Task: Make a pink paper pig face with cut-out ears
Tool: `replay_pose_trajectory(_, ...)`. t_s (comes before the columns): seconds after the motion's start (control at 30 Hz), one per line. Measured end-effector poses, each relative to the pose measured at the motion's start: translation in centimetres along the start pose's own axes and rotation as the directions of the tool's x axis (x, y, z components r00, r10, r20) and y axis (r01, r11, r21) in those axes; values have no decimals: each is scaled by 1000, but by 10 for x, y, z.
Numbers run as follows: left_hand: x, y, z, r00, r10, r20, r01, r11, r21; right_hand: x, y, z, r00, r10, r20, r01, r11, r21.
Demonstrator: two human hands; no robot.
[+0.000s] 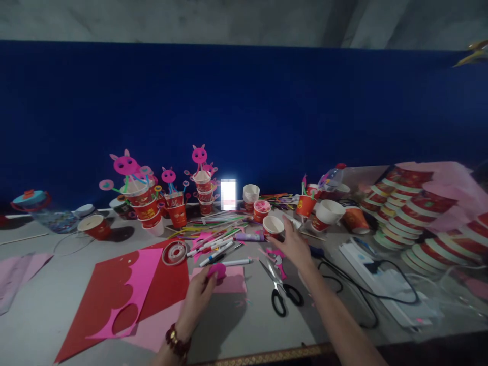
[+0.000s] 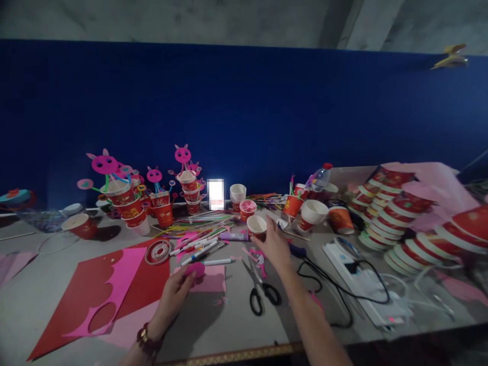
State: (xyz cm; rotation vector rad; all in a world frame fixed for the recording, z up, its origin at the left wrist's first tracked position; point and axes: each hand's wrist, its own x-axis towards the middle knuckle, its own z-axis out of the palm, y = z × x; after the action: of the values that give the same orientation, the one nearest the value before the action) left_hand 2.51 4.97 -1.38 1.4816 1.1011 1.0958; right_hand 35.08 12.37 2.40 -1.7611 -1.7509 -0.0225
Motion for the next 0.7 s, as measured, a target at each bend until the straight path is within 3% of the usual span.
replay_pose_trajectory(0.07, -1, 6, 2, 999, 3, 38, -3, 1000, 0, -10, -13, -6, 990, -70, -127, 62, 996, -60)
replay_pose_trajectory(0.13, -4, 15, 5, 993, 31, 116, -40, 997, 68, -20, -33, -8, 978, -170, -119, 167, 985, -36)
replay_pose_trajectory(0.2, -6, 25, 8, 978, 80, 193, -123, 967, 221, -30, -54, -2, 940, -327, 92, 322, 944, 70)
replay_pose_trajectory(0.27, -9, 32, 10, 956, 121, 269, -220, 899, 378, -35, -74, 8, 850, -444, 284, 405, 895, 188)
replay_pose_trajectory(0.3, -10, 35, 10, 944, 135, 300, -260, 866, 427, -36, -82, 14, 818, -475, 324, 424, 879, 217)
replay_pose_trajectory(0.37, -11, 37, 10, 926, 152, 345, -306, 837, 454, -32, -95, 26, 786, -506, 355, 446, 862, 243)
replay_pose_trajectory(0.6, -12, 34, 11, 912, 179, 370, -341, 831, 439, -5, -127, 61, 762, -551, 340, 497, 834, 238)
replay_pose_trajectory(0.7, -12, 32, 12, 901, 181, 395, -366, 807, 464, -4, -132, 69, 732, -584, 352, 528, 812, 249)
